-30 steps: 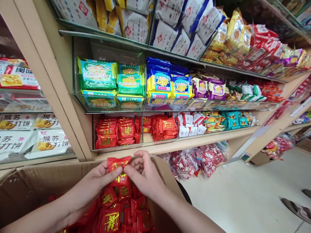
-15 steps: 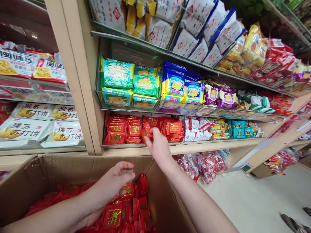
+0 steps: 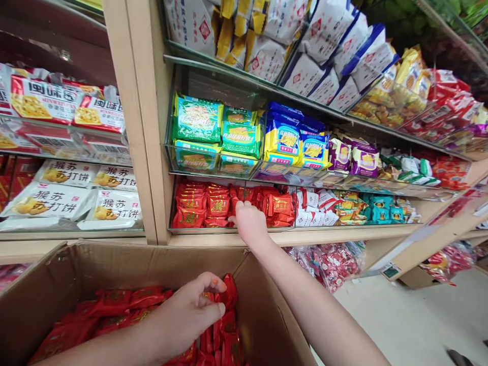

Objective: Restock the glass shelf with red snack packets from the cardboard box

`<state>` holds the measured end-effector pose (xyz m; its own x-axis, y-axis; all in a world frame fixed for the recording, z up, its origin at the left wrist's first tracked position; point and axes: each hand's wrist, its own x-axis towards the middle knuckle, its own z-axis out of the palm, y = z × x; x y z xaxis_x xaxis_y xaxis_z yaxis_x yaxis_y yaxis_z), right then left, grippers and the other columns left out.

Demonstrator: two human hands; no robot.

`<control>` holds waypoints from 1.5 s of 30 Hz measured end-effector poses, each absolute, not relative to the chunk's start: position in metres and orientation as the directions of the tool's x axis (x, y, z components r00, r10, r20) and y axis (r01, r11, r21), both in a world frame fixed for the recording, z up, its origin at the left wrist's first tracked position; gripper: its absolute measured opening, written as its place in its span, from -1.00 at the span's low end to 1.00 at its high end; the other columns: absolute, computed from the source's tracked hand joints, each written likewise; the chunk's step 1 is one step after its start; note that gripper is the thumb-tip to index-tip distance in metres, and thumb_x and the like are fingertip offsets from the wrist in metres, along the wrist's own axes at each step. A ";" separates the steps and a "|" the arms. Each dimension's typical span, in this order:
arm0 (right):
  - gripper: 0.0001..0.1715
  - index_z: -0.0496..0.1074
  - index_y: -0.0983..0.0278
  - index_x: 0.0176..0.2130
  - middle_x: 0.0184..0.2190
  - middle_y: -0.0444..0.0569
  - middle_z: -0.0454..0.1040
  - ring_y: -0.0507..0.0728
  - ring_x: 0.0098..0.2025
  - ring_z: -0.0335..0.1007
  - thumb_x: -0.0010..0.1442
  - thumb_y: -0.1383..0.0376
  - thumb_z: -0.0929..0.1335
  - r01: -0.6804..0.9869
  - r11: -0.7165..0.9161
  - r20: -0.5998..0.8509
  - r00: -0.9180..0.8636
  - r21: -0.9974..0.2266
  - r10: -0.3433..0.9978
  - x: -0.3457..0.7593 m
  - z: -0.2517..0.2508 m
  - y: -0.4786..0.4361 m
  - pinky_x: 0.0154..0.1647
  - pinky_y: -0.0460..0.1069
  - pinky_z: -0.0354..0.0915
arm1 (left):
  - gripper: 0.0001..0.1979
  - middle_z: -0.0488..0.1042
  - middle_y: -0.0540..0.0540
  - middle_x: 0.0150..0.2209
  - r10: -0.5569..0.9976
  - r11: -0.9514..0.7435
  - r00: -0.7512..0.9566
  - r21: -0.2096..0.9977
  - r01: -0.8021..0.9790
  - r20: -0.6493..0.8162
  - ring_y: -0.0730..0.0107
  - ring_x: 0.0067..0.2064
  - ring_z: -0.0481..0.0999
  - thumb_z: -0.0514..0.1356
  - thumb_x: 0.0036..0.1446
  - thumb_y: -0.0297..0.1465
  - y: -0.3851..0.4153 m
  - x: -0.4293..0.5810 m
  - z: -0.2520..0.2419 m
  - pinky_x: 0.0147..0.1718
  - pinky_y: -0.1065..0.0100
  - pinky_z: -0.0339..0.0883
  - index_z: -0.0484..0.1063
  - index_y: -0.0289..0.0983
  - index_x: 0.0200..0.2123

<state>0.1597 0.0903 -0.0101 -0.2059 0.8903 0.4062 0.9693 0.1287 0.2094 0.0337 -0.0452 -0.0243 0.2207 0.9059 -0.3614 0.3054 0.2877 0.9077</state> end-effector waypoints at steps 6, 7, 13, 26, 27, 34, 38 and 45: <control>-0.69 0.27 0.29 -0.20 -0.33 0.04 0.41 0.16 -0.29 0.40 0.11 0.14 0.26 0.958 0.167 0.313 -0.236 0.232 0.920 0.165 -0.004 0.103 -0.39 -0.05 0.23 | -0.81 0.16 0.16 -0.66 0.893 0.291 0.240 0.894 0.342 -0.382 0.54 -0.64 0.05 0.08 -0.12 -0.49 -0.045 0.036 -0.028 -0.64 0.47 -0.09 0.26 -0.22 -0.34; -0.68 0.27 0.28 -0.20 -0.35 0.03 0.42 0.16 -0.30 0.40 0.10 0.13 0.27 0.959 0.168 0.309 -0.235 0.228 0.922 0.165 -0.003 0.104 -0.39 -0.05 0.23 | -0.81 0.16 0.16 -0.66 0.894 0.286 0.239 0.893 0.348 -0.379 0.54 -0.64 0.04 0.08 -0.12 -0.48 -0.045 0.036 -0.028 -0.65 0.47 -0.09 0.26 -0.22 -0.34; -0.55 0.21 0.23 -0.08 -0.37 0.02 0.45 0.18 -0.32 0.41 0.07 0.07 0.27 0.963 0.171 0.316 -0.232 0.209 0.920 0.167 -0.004 0.104 -0.40 -0.02 0.23 | -0.83 0.15 0.16 -0.66 0.898 0.271 0.232 0.886 0.376 -0.373 0.52 -0.65 0.05 0.10 -0.16 -0.45 -0.046 0.036 -0.032 -0.64 0.46 -0.07 0.26 -0.18 -0.38; -0.34 0.06 0.23 0.08 -0.32 0.07 0.46 0.19 -0.28 0.41 0.06 0.02 0.26 0.980 0.148 0.325 -0.185 0.135 0.927 0.164 -0.009 0.106 -0.35 0.00 0.23 | -0.87 0.12 0.17 -0.66 0.886 0.249 0.269 0.877 0.411 -0.377 0.51 -0.60 0.05 0.07 -0.10 -0.49 -0.047 0.036 -0.029 -0.58 0.46 -0.06 0.21 -0.20 -0.39; -0.33 0.05 0.23 0.08 -0.32 0.07 0.46 0.19 -0.28 0.41 0.06 0.03 0.26 0.980 0.154 0.321 -0.188 0.128 0.928 0.165 -0.010 0.105 -0.35 0.00 0.23 | -0.87 0.13 0.17 -0.66 0.882 0.253 0.274 0.876 0.411 -0.383 0.51 -0.60 0.04 0.07 -0.09 -0.49 -0.047 0.036 -0.029 -0.58 0.46 -0.06 0.21 -0.20 -0.39; -0.17 -0.15 0.23 0.17 -0.30 0.07 0.40 0.21 -0.29 0.39 0.05 -0.02 0.24 0.982 0.178 0.363 -0.188 0.060 0.913 0.170 -0.014 0.100 -0.36 0.00 0.24 | -0.89 0.12 0.18 -0.67 0.870 0.248 0.301 0.874 0.418 -0.391 0.51 -0.62 0.02 0.06 -0.09 -0.45 -0.045 0.036 -0.031 -0.59 0.46 -0.08 0.20 -0.19 -0.40; -0.27 0.03 0.22 0.08 -0.20 0.09 0.26 0.18 -0.28 0.34 0.03 -0.06 0.24 0.986 0.166 0.474 -0.163 0.036 0.865 0.168 -0.015 0.097 -0.40 -0.02 0.24 | -0.87 0.16 0.15 -0.62 0.875 0.226 0.293 0.859 0.459 -0.387 0.50 -0.58 0.08 0.08 -0.10 -0.43 -0.043 0.036 -0.033 -0.56 0.45 -0.03 0.22 -0.21 -0.38; -0.70 0.29 0.25 -0.18 -0.19 0.09 0.19 0.20 -0.17 0.13 0.08 0.17 0.28 0.966 0.248 0.620 -0.242 0.079 0.747 0.163 -0.017 0.104 -0.40 -0.02 0.24 | -0.87 0.11 0.17 -0.61 0.825 0.211 0.364 0.832 0.514 -0.434 0.52 -0.57 0.05 0.00 -0.01 -0.45 -0.042 0.033 -0.036 -0.56 0.45 -0.05 0.14 -0.21 -0.32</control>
<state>0.1630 0.1036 -0.0166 -0.2424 0.7466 0.6196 0.9656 0.2475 0.0795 0.0333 -0.0417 -0.0358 0.3635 0.8245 -0.4336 0.5140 0.2107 0.8315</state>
